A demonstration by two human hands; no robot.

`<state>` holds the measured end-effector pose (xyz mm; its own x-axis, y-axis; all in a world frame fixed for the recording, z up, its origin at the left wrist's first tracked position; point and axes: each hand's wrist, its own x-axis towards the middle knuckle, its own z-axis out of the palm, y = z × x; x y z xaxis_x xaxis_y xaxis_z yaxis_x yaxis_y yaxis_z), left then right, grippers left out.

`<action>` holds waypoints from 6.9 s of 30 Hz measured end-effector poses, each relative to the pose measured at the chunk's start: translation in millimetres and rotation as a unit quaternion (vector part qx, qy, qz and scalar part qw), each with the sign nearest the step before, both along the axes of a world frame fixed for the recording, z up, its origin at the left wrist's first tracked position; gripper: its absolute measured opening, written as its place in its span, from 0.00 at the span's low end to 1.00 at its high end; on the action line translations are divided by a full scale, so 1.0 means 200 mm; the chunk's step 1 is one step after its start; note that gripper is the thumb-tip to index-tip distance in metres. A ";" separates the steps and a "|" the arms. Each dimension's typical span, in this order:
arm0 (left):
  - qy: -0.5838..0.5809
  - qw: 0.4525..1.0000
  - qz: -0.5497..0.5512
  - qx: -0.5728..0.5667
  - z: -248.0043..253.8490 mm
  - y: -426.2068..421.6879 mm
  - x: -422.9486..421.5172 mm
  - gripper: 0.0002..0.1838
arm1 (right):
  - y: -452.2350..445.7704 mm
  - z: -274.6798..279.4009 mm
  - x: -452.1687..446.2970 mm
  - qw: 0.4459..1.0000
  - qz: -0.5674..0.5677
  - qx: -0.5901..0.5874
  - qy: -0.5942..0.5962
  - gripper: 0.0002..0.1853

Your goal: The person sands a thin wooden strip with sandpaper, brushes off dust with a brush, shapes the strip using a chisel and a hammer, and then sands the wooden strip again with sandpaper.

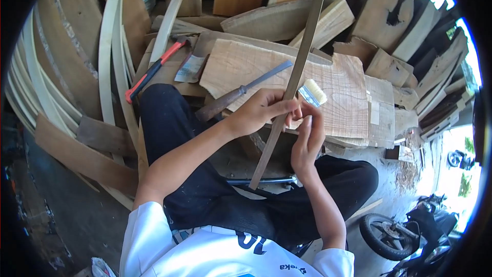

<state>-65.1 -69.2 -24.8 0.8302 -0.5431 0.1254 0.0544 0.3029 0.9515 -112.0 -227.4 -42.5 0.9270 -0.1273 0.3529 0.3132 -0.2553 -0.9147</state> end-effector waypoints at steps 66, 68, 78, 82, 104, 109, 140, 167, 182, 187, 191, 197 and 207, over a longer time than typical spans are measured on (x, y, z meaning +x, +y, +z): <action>-0.046 0.647 0.265 0.714 -0.11 1.10 0.72 0.34 | -0.28 -0.07 0.35 0.891 0.093 -0.444 -0.019 0.20; 0.015 0.508 0.298 0.808 -0.22 1.25 0.67 0.38 | -0.28 -0.06 0.36 0.896 0.096 -0.433 -0.042 0.21; 0.016 0.478 0.309 0.822 -0.33 1.42 0.63 0.38 | -0.38 -0.04 0.43 0.919 0.083 -0.386 -0.010 0.14; -0.164 0.700 0.320 0.617 -0.17 0.97 0.61 0.26 | -0.42 -0.03 0.38 0.921 0.097 -0.375 0.022 0.09; -0.034 0.960 0.138 0.242 0.08 0.25 0.35 0.08 | -0.34 -0.20 0.43 0.941 0.099 -0.324 -0.015 0.16; -0.015 0.991 0.133 0.009 0.34 0.12 0.39 0.22 | -0.30 -0.23 0.47 0.943 0.068 -0.326 -0.014 0.16; -0.105 0.961 0.196 -0.166 0.19 0.26 0.23 0.14 | -0.16 -0.25 0.47 0.917 0.165 -0.363 -0.022 0.28; -0.095 0.966 0.143 -0.195 0.13 0.27 0.25 0.21 | -0.13 -0.24 0.45 0.904 0.179 -0.387 -0.028 0.28; -0.117 0.957 0.204 -0.170 0.13 0.25 0.25 0.22 | -0.13 -0.24 0.44 0.899 0.179 -0.399 -0.028 0.26; -0.143 0.953 0.206 -0.168 0.13 0.23 0.25 0.20 | -0.13 -0.25 0.44 0.898 0.175 -0.403 -0.024 0.26; -0.172 0.957 0.174 -0.156 0.13 0.23 0.26 0.19 | -0.12 -0.25 0.43 0.904 0.159 -0.396 -0.036 0.30; -0.196 0.960 0.160 -0.116 0.13 0.22 0.24 0.18 | -0.12 -0.26 0.43 0.907 0.153 -0.392 -0.030 0.34; -0.197 0.962 0.151 -0.118 0.12 0.23 0.23 0.19 | -0.12 -0.26 0.43 0.905 0.147 -0.399 -0.033 0.34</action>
